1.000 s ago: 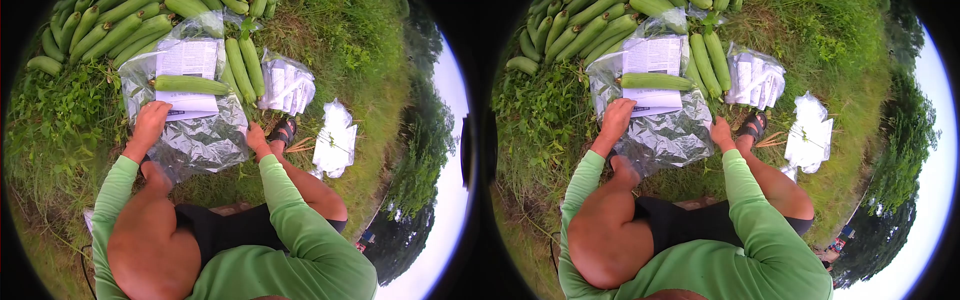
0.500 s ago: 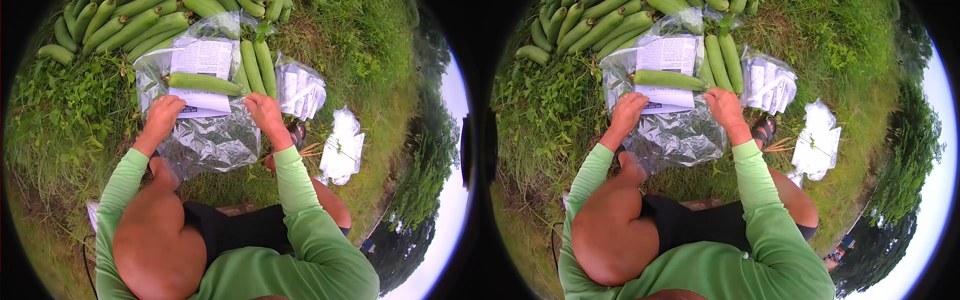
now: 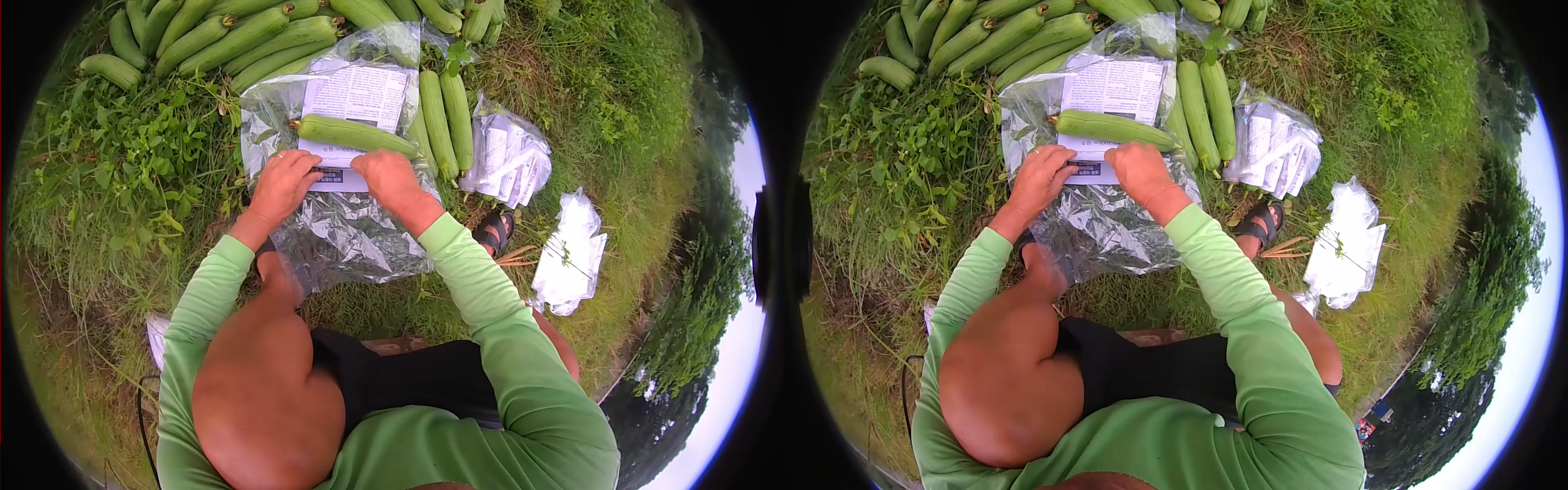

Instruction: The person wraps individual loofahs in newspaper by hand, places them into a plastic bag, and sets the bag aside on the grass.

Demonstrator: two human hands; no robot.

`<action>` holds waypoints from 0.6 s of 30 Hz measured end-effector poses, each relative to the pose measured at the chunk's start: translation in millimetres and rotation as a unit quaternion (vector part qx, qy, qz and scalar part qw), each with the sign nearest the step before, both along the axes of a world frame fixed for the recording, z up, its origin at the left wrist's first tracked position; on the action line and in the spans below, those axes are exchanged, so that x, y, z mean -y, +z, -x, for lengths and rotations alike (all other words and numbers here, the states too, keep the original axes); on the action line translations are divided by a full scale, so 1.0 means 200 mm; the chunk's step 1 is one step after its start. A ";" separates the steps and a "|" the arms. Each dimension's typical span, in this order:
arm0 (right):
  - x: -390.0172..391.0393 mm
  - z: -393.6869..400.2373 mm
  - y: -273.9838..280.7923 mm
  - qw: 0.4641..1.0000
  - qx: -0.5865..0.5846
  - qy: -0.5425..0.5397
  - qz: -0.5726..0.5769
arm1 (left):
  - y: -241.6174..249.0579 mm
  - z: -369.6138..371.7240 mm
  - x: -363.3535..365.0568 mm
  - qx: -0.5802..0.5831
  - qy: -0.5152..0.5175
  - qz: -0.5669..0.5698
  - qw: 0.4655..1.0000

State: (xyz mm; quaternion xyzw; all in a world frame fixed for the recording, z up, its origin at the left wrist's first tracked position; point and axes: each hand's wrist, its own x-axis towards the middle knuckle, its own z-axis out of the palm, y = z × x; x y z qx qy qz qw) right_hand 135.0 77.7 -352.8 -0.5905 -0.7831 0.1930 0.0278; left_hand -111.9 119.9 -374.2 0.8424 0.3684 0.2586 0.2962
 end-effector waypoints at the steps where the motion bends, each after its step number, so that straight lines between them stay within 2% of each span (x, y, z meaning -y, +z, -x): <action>1: -0.02 -0.01 -0.01 1.000 -0.015 -0.005 0.005 | 0.00 0.01 0.00 -0.002 -0.004 0.006 1.000; 7: -0.08 -0.04 -0.03 0.988 -0.140 -0.046 0.039 | 0.04 0.06 -0.03 0.053 0.040 0.079 0.995; 10: -0.13 -0.08 0.01 0.978 -0.153 -0.051 0.134 | 0.06 0.07 -0.07 0.094 0.079 0.238 0.963; 13: -0.14 -0.08 0.05 0.979 -0.130 -0.030 0.151 | 0.04 0.10 -0.12 0.131 0.081 0.319 0.935; 16: -0.13 -0.07 0.03 0.985 -0.126 -0.032 0.110 | 0.04 0.09 -0.13 0.125 0.094 0.261 0.953; 18: -0.14 -0.08 0.04 0.980 -0.147 -0.051 0.122 | 0.05 0.08 -0.14 0.119 0.105 0.264 0.951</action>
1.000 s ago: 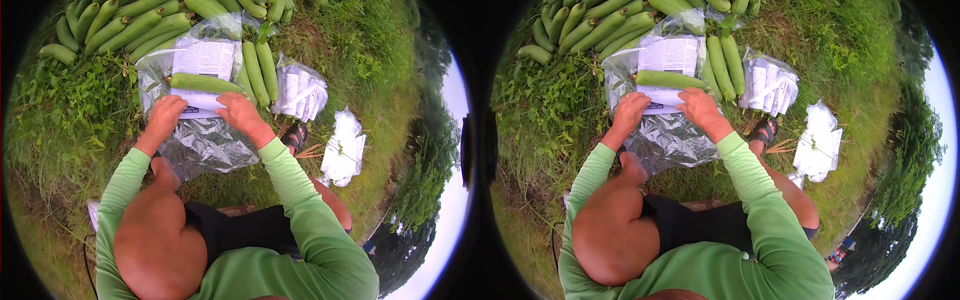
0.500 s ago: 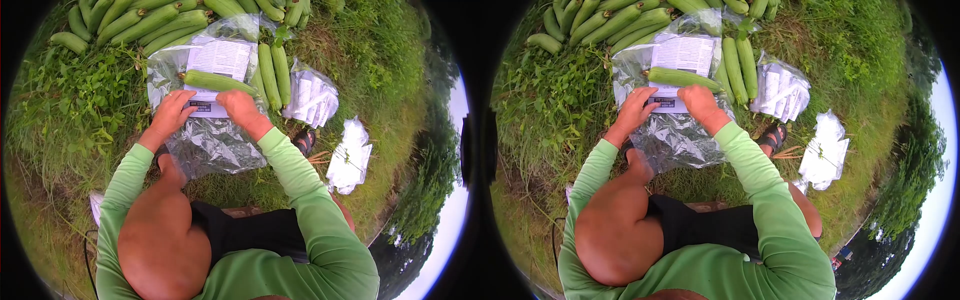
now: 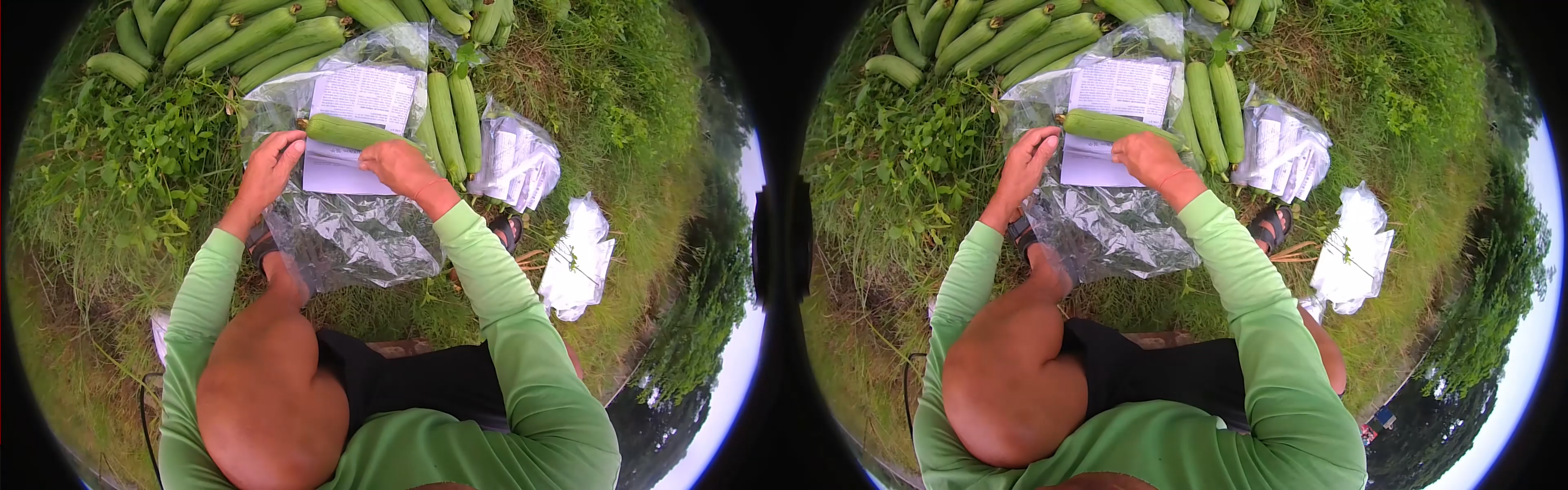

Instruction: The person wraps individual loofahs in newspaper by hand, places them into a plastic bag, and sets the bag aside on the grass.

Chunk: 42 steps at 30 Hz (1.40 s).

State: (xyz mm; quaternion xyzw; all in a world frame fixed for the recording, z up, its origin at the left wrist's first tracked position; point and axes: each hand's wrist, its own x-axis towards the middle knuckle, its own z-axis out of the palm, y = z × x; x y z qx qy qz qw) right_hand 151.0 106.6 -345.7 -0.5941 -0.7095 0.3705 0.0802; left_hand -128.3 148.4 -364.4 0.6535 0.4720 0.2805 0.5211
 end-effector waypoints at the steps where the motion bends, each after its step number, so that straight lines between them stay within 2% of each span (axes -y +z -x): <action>1: -0.01 0.00 0.01 1.000 -0.010 -0.010 0.007 | 0.00 -0.01 0.00 -0.004 0.004 0.003 1.000; 7: 0.00 0.02 0.07 0.999 0.002 -0.030 0.027 | 0.05 -0.09 -0.11 -0.017 -0.005 -0.047 0.999; 9: 0.01 0.03 0.06 0.999 0.010 -0.023 0.031 | 0.06 -0.16 -0.16 -0.054 -0.084 -0.159 0.982; 13: 0.03 0.04 0.06 0.998 -0.005 -0.032 0.051 | 0.02 -0.28 -0.27 -0.171 -0.203 -0.333 0.905; 16: 0.05 0.04 0.01 1.000 -0.018 -0.018 0.014 | 0.01 -0.34 -0.34 -0.297 -0.303 -0.192 0.885; 19: 0.07 0.04 -0.05 0.997 0.000 -0.028 -0.073 | -0.01 -0.35 -0.38 -0.286 -0.321 -0.117 0.895; 22: 0.06 0.02 -0.05 0.995 0.070 0.003 -0.070 | -0.04 -0.29 -0.43 -0.191 -0.330 0.051 0.923; 25: 0.03 0.03 -0.03 0.990 0.105 0.014 -0.092 | -0.09 -0.25 -0.44 -0.163 -0.386 0.118 0.900; 28: -0.02 0.03 -0.06 0.988 0.118 0.023 -0.098 | -0.16 -0.23 -0.41 -0.153 -0.355 0.136 0.912; 31: -0.08 0.03 -0.12 0.989 0.098 0.030 -0.107 | -0.20 -0.24 -0.39 -0.092 -0.195 0.267 0.939; 34: -0.14 0.04 -0.16 0.994 0.089 0.008 -0.060 | -0.18 -0.24 -0.35 -0.126 -0.248 0.196 0.940; 37: -0.15 0.03 -0.15 0.992 0.086 0.003 -0.097 | -0.15 -0.26 -0.25 -0.168 -0.184 0.070 0.966; 38: -0.13 0.03 -0.14 0.985 0.100 0.004 -0.143 | -0.15 -0.27 -0.22 -0.179 -0.160 0.076 0.968; 40: -0.04 0.07 -0.06 0.963 0.134 0.004 -0.234 | -0.19 -0.28 -0.17 -0.163 -0.146 -0.054 0.974; 42: 0.09 0.11 -0.04 0.968 0.132 0.031 -0.212 | -0.24 -0.28 -0.14 -0.163 -0.140 -0.159 0.964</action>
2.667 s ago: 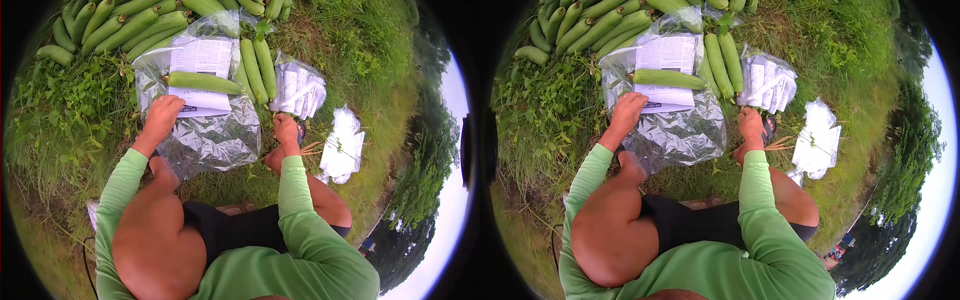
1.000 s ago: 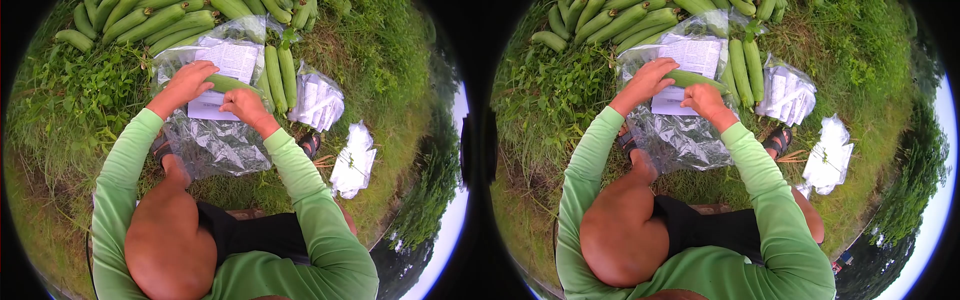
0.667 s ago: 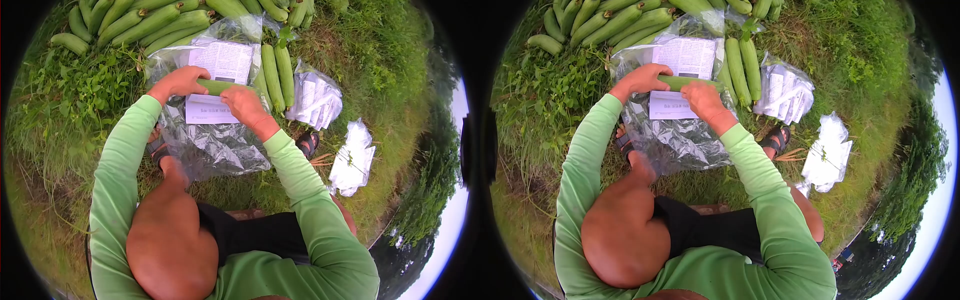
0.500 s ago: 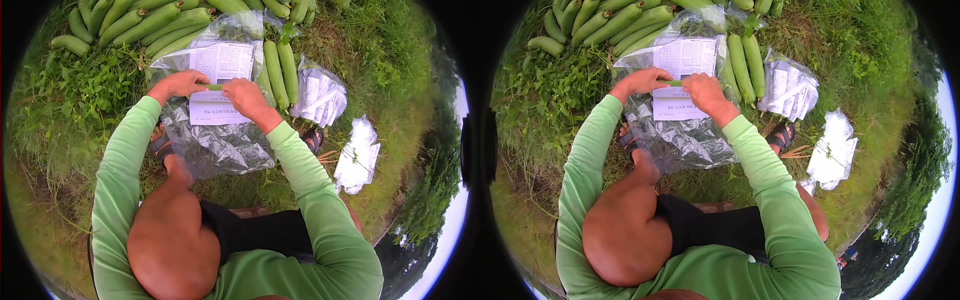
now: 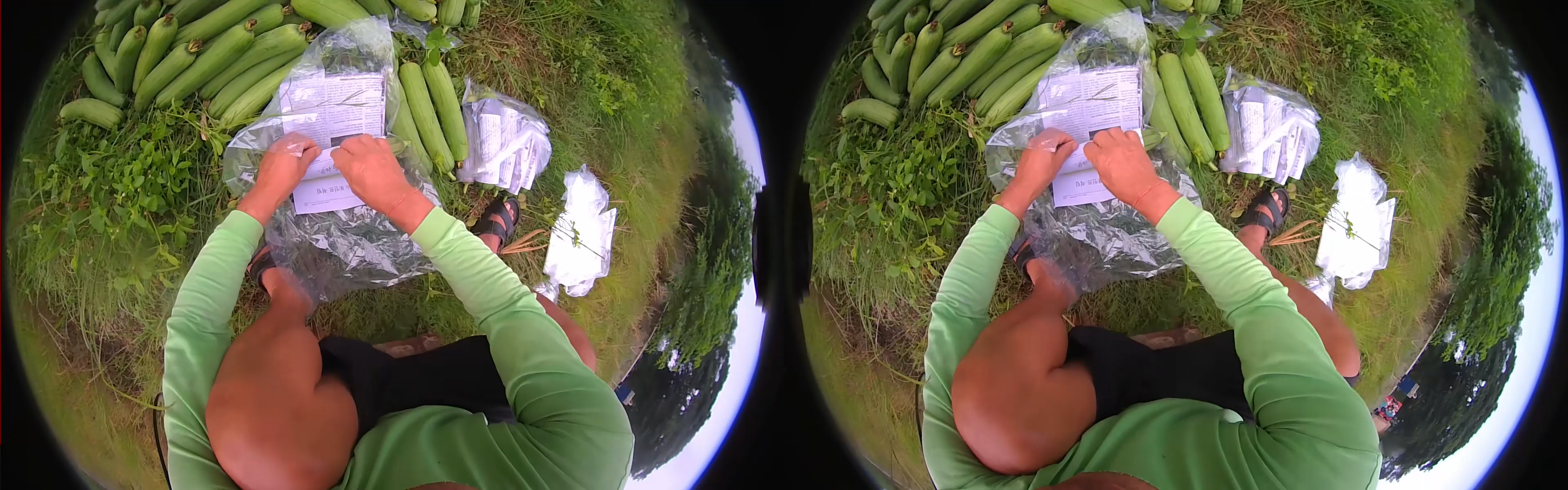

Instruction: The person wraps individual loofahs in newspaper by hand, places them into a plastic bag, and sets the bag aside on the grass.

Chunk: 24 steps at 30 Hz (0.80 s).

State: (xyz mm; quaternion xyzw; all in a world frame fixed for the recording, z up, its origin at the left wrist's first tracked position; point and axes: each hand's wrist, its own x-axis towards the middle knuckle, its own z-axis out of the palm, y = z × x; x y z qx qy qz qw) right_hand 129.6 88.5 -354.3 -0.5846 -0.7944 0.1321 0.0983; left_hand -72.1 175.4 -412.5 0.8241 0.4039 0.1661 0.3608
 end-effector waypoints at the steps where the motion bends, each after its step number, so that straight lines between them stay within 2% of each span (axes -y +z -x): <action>1: 0.06 0.01 -0.01 1.000 0.003 0.010 0.014 | -0.02 0.00 0.02 -0.006 -0.007 -0.040 0.999; 4: 0.13 0.04 -0.08 0.997 0.040 -0.023 -0.067 | -0.09 -0.02 0.05 0.013 0.010 -0.134 0.991; 6: 0.12 0.05 -0.12 0.996 0.051 -0.024 -0.075 | -0.08 -0.03 0.07 0.021 0.012 -0.187 0.982; 9: 0.07 0.03 -0.20 0.995 0.074 -0.012 -0.068 | 0.01 -0.03 0.08 -0.099 -0.112 -0.170 0.974; 12: -0.02 -0.01 -0.28 0.997 0.078 0.009 -0.026 | 0.10 -0.04 0.13 -0.086 -0.124 -0.174 0.973; 14: -0.07 -0.02 -0.31 0.997 0.075 0.034 -0.012 | 0.07 -0.04 0.14 -0.104 -0.114 -0.193 0.969; 17: -0.12 -0.07 -0.02 0.991 -0.044 0.048 0.116 | 0.11 -0.06 0.14 -0.100 -0.086 -0.215 0.968; 20: -0.12 -0.08 0.18 0.933 -0.191 -0.081 0.294 | 0.26 -0.09 0.15 -0.071 -0.103 -0.273 0.954; 21: -0.12 -0.12 0.28 0.916 -0.207 -0.065 0.337 | 0.33 -0.10 0.16 -0.059 -0.117 -0.302 0.944; 23: -0.07 -0.21 0.47 0.876 -0.243 -0.033 0.415 | 0.50 -0.15 0.19 -0.063 -0.163 -0.204 0.963; 24: -0.01 -0.25 0.55 0.914 -0.177 -0.008 0.366 | 0.60 -0.19 0.21 -0.068 -0.188 -0.153 0.968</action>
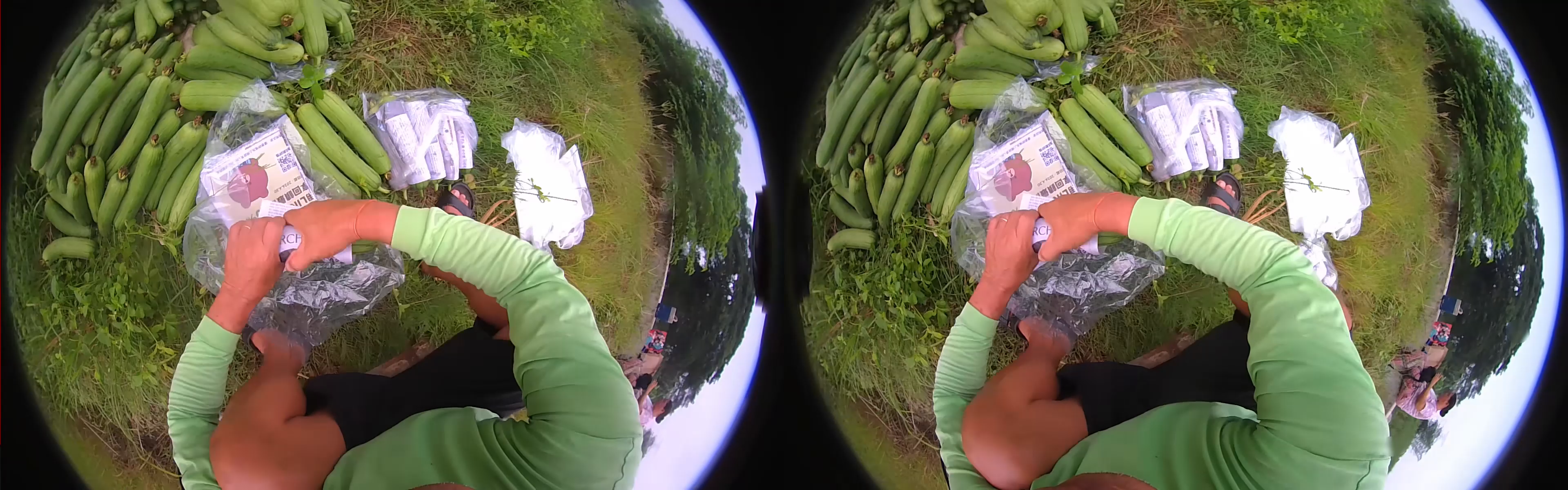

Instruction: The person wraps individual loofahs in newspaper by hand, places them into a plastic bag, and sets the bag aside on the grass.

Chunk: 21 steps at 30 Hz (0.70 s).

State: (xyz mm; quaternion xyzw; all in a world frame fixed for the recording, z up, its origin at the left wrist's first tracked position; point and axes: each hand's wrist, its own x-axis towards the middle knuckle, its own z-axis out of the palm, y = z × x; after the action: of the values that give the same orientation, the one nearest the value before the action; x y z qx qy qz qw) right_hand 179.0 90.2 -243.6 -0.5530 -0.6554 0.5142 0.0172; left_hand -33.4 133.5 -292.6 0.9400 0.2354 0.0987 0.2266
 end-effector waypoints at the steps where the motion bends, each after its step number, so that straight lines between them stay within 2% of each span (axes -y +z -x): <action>1: 0.08 -0.03 0.08 0.996 0.058 0.038 -0.060 | 0.12 -0.07 0.01 -0.059 0.015 0.123 0.991; 2: 0.16 -0.06 0.14 0.983 0.116 0.075 -0.118 | 0.25 -0.14 0.03 -0.121 0.030 0.242 0.962; 3: 0.25 -0.08 0.19 0.954 0.170 0.086 -0.230 | 0.34 -0.19 0.04 -0.185 0.046 0.353 0.916; 4: 0.32 -0.10 0.24 0.908 0.224 0.095 -0.340 | 0.34 -0.20 0.05 -0.174 0.025 0.518 0.837; 5: 0.39 -0.14 0.29 0.846 0.279 0.104 -0.442 | 0.33 -0.22 0.06 -0.161 0.004 0.665 0.729; 6: 0.45 -0.19 0.34 0.847 0.262 0.094 -0.452 | 0.43 -0.26 0.05 -0.205 0.009 0.752 0.627; 7: 0.51 -0.25 0.39 0.889 0.231 0.085 -0.385 | 0.50 -0.32 0.07 -0.213 -0.032 0.755 0.619; 9: 0.64 -0.36 0.49 0.955 0.155 0.067 -0.244 | 0.68 -0.50 0.14 -0.294 -0.160 0.535 0.776; 10: 0.68 -0.41 0.50 0.987 0.093 0.043 -0.123 | 0.73 -0.55 0.20 -0.260 -0.200 0.393 0.859; 11: 0.72 -0.48 0.50 0.999 0.027 0.020 0.000 | 0.78 -0.59 0.28 -0.216 -0.236 0.241 0.916; 12: 0.76 -0.54 0.50 0.991 -0.042 0.000 0.124 | 0.81 -0.63 0.34 -0.166 -0.266 0.084 0.946; 15: 0.93 -0.73 0.56 0.991 -0.051 -0.097 0.082 | 0.82 -0.88 0.38 -0.193 -0.310 0.058 0.929; 16: 1.03 -0.77 0.59 0.989 0.016 -0.137 -0.055 | 0.83 -0.98 0.36 -0.258 -0.306 0.124 0.908; 17: 1.11 -0.80 0.64 0.977 0.107 -0.113 -0.148 | 0.78 -1.05 0.35 -0.257 -0.315 0.235 0.883; 19: 1.22 -0.85 0.71 0.900 0.284 -0.064 -0.324 | 0.66 -1.18 0.32 -0.253 -0.319 0.446 0.797; 20: 1.27 -0.86 0.70 0.886 0.319 -0.074 -0.328 | 0.62 -1.25 0.31 -0.312 -0.300 0.534 0.726; 21: 1.31 -0.90 0.67 0.868 0.344 -0.081 -0.348 | 0.59 -1.32 0.32 -0.316 -0.303 0.564 0.700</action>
State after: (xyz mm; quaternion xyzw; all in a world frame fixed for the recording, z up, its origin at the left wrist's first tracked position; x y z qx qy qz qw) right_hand 358.3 -171.5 -110.3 -0.7046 -0.7087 0.0270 0.0233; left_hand 229.8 70.5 -173.8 0.6325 0.0070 -0.4295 0.6445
